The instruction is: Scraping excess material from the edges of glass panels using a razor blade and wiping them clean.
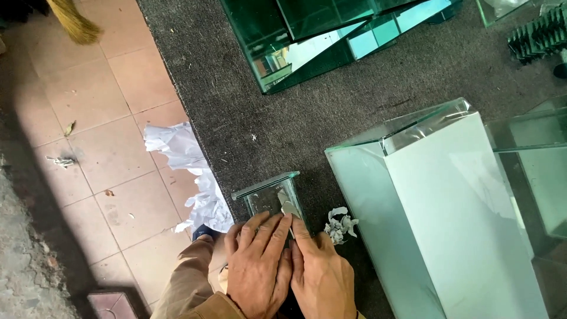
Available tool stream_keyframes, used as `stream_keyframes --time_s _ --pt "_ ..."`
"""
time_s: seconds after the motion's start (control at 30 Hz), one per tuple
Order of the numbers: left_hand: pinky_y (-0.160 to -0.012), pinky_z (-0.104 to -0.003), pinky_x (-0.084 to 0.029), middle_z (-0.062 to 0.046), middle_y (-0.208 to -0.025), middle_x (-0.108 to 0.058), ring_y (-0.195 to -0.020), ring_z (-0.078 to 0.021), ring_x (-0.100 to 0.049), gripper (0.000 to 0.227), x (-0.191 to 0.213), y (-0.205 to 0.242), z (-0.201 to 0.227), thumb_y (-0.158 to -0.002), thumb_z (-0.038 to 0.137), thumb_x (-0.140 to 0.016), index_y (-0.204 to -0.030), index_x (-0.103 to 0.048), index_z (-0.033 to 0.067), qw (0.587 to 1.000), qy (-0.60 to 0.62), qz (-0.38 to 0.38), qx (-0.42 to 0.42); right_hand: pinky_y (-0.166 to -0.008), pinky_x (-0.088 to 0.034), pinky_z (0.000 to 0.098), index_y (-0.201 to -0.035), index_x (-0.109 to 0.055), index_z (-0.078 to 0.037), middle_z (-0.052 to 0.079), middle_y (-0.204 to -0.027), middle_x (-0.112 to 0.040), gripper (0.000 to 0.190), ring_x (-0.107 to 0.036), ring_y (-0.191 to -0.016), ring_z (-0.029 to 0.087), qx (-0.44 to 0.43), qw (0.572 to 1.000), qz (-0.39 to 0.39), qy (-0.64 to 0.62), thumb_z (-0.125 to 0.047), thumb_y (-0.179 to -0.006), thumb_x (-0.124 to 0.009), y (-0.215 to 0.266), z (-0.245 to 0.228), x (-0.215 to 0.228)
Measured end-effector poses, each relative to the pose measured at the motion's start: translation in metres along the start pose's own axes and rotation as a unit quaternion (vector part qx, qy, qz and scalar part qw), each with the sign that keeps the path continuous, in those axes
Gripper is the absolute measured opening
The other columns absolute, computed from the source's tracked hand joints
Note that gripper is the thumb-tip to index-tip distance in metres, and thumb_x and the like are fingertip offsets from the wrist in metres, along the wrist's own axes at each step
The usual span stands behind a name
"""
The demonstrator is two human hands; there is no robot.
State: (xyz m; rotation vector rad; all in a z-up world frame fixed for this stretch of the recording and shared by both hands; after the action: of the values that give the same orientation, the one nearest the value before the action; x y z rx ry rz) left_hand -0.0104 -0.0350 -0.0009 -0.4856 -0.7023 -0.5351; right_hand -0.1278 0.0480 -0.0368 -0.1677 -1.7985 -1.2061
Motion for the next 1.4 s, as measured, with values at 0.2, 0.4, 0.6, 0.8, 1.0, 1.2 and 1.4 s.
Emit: stream_keyframes --time_s 0.2,0.4,0.6,0.8,1.0,1.2,1.4 --pt "-0.117 -0.053 -0.036 -0.001 -0.16 -0.067 -0.148 -0.0274 -0.058 0.063 -0.021 0.007 -0.011 -0.107 0.042 -0.05 -0.161 -0.06 0.0122 0.996 -0.083 -0.013 -0.004 -0.069 -0.061 0.0647 -0.169 -0.045 -0.05 0.016 -0.1 -0.07 0.059 -0.076 -0.074 0.048 0.087 0.993 0.072 0.027 -0.047 -0.111 -0.049 -0.01 -0.023 0.013" --pt "-0.123 -0.055 -0.025 0.001 -0.171 -0.057 -0.151 -0.0214 -0.053 0.074 -0.041 0.014 -0.026 -0.107 0.052 -0.049 -0.171 -0.048 0.0157 0.994 -0.097 -0.052 0.001 -0.076 -0.061 0.0644 -0.169 -0.047 -0.047 0.018 -0.101 -0.075 0.06 -0.077 -0.081 0.049 0.058 0.996 0.074 -0.007 -0.044 -0.11 -0.047 -0.01 -0.029 0.012" --pt "-0.123 -0.055 -0.029 0.003 -0.168 -0.06 -0.147 -0.0176 -0.058 0.064 -0.03 0.009 -0.019 -0.108 0.046 -0.052 -0.165 -0.056 0.0167 0.995 -0.103 -0.015 0.002 -0.071 -0.06 0.066 -0.17 -0.046 -0.048 0.015 -0.106 -0.074 0.061 -0.077 -0.08 0.05 0.037 0.994 0.101 -0.016 -0.047 -0.109 -0.049 -0.016 -0.012 -0.016" --pt "-0.126 -0.057 -0.023 0.001 -0.171 -0.056 -0.146 -0.0187 -0.057 0.064 -0.032 0.008 -0.019 -0.109 0.046 -0.049 -0.167 -0.054 0.0197 0.994 -0.107 -0.032 -0.002 -0.079 -0.062 0.0661 -0.172 -0.044 -0.04 0.022 -0.106 -0.073 0.06 -0.078 -0.085 0.051 0.022 0.997 0.071 -0.01 -0.047 -0.112 -0.041 -0.012 -0.017 -0.011" --pt "-0.125 -0.06 -0.025 -0.001 -0.17 -0.057 -0.146 -0.0204 -0.058 0.069 -0.03 0.011 -0.02 -0.105 0.048 -0.052 -0.168 -0.052 0.0176 0.991 -0.128 -0.027 0.003 -0.074 -0.061 0.0649 -0.171 -0.047 -0.043 0.021 -0.099 -0.072 0.061 -0.077 -0.08 0.048 0.08 0.992 0.098 -0.022 -0.041 -0.111 -0.05 -0.013 -0.018 -0.011" --pt "-0.127 -0.063 -0.021 0.001 -0.167 -0.06 -0.147 -0.0211 -0.058 0.06 -0.028 0.004 -0.017 -0.109 0.041 -0.051 -0.164 -0.058 0.0178 0.992 -0.124 -0.011 -0.01 -0.077 -0.061 0.0653 -0.17 -0.047 -0.04 0.021 -0.102 -0.075 0.06 -0.078 -0.082 0.052 0.042 0.995 0.094 -0.018 -0.044 -0.111 -0.044 -0.014 -0.021 -0.003" --pt "-0.125 -0.063 -0.026 0.001 -0.167 -0.06 -0.14 -0.0207 -0.06 0.068 -0.026 0.007 -0.017 -0.104 0.045 -0.055 -0.166 -0.055 0.0182 0.988 -0.151 -0.011 -0.012 -0.079 -0.059 0.0662 -0.168 -0.052 -0.038 0.025 -0.101 -0.076 0.06 -0.077 -0.087 0.051 0.076 0.993 0.09 -0.03 -0.038 -0.108 -0.051 -0.01 -0.022 0.0"
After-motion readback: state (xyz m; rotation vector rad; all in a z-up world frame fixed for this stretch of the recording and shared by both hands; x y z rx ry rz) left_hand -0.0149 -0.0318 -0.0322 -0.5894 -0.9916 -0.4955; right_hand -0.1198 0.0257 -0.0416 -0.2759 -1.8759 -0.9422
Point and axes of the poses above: each hand's wrist, its own y-axis away from the middle knuckle, its own x-axis out of the back of the hand, z = x × y, the point moved 10 cm from there along -y, towards the middle knuckle
